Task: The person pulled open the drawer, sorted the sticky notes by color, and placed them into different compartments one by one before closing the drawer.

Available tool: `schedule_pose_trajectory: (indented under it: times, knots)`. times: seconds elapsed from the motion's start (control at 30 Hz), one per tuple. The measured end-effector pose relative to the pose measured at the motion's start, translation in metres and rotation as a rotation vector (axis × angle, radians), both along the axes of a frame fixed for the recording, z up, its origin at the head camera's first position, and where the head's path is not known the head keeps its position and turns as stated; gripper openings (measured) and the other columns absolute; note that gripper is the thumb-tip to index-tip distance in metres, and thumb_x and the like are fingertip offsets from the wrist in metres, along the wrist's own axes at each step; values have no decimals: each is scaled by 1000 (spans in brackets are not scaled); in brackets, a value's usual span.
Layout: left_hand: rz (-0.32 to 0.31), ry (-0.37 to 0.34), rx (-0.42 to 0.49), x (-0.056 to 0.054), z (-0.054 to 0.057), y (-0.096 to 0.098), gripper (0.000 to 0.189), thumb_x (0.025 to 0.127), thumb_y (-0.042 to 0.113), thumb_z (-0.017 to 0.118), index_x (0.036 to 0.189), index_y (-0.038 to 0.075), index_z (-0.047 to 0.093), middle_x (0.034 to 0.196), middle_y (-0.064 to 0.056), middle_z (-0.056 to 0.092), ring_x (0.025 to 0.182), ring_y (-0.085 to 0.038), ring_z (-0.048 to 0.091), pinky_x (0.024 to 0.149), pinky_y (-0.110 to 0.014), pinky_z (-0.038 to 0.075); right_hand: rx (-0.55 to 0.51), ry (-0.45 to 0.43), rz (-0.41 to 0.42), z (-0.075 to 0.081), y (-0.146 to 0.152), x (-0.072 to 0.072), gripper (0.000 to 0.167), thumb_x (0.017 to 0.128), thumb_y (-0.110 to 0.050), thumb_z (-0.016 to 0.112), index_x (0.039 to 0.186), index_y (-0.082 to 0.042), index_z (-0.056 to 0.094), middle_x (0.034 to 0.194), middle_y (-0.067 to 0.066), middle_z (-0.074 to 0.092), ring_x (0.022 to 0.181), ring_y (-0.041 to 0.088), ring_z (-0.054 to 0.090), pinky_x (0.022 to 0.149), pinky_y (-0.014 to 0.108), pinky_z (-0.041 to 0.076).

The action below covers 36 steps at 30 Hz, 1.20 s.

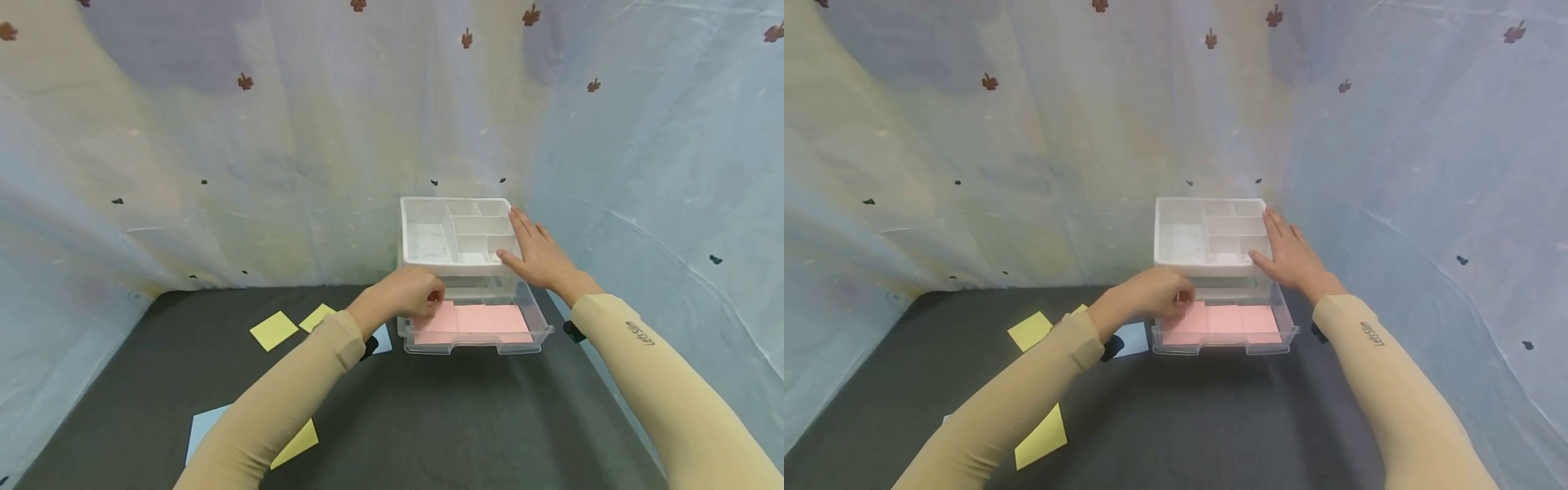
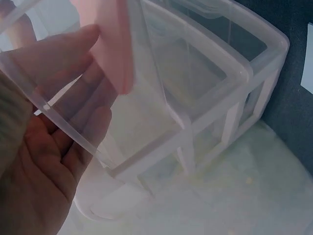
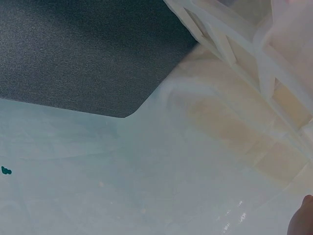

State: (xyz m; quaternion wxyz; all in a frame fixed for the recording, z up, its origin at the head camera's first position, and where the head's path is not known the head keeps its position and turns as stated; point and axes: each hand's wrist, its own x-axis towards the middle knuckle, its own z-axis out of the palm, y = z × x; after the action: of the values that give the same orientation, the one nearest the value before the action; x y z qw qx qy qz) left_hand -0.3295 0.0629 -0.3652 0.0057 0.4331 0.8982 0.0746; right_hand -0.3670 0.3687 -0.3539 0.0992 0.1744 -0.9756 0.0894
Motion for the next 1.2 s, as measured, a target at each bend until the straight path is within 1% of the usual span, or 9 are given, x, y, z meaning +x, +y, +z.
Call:
schedule_pose_trajectory:
  times: [0.23,0.33,0.47,0.57,0.67,0.77,1.03,1.13,1.2]
  knots:
    - [20,-8,-66,1,1,3,13,92,18,75,104,16,79,83,8,65,79,-12,57,72,-26,48,4,-2,-4,-1,0,0,88,108,-46,49,166,-1,0,174,17,-2,158,43,10,126,60,5]
    - [31,-18,-80,2,0,3,16,93,19,74,108,17,79,88,8,68,81,-11,58,76,-26,50,5,1,-3,0,-1,0,88,107,-45,49,166,0,1,174,18,-1,157,43,10,126,61,6]
    - [30,-31,-72,3,1,2,21,98,21,70,116,17,78,102,6,74,91,-11,63,85,-28,53,-2,4,6,1,-2,1,88,107,-44,49,166,0,1,174,19,-1,157,44,11,126,61,6]
    - [21,-26,-56,4,1,1,26,102,21,66,126,15,75,115,2,74,101,-14,67,91,-31,55,-6,8,15,1,-1,0,88,107,-45,49,166,0,0,174,19,-1,157,45,11,126,62,6]
    - [10,-6,-15,5,-2,0,29,103,17,64,131,14,72,121,-1,73,108,-16,68,93,-33,55,-5,8,18,-1,1,-1,89,107,-47,49,166,-1,-1,174,18,-2,157,44,11,126,62,7]
    - [-4,34,42,7,-5,-2,30,103,15,65,132,13,71,123,-1,71,109,-17,68,93,-32,56,-3,8,14,-1,3,-2,89,107,-47,49,166,-2,-1,174,17,-2,157,44,10,126,61,6]
    - [-61,208,184,18,-10,-8,27,101,16,68,127,15,73,123,1,71,102,-15,69,84,-32,58,-3,24,13,-3,2,-2,89,107,-48,49,166,-1,1,174,19,0,156,45,13,125,62,8]
    - [-53,242,247,22,-11,-9,25,101,18,68,127,17,73,124,2,70,103,-14,69,83,-31,57,-1,18,7,-3,1,-1,89,107,-48,49,166,-1,1,174,19,0,156,45,13,126,62,7]
    - [-40,247,291,26,-10,-10,25,102,19,69,126,19,72,125,3,70,106,-14,69,83,-31,57,1,16,3,-2,1,-1,89,107,-48,49,166,-1,0,174,19,0,157,45,12,126,62,7]
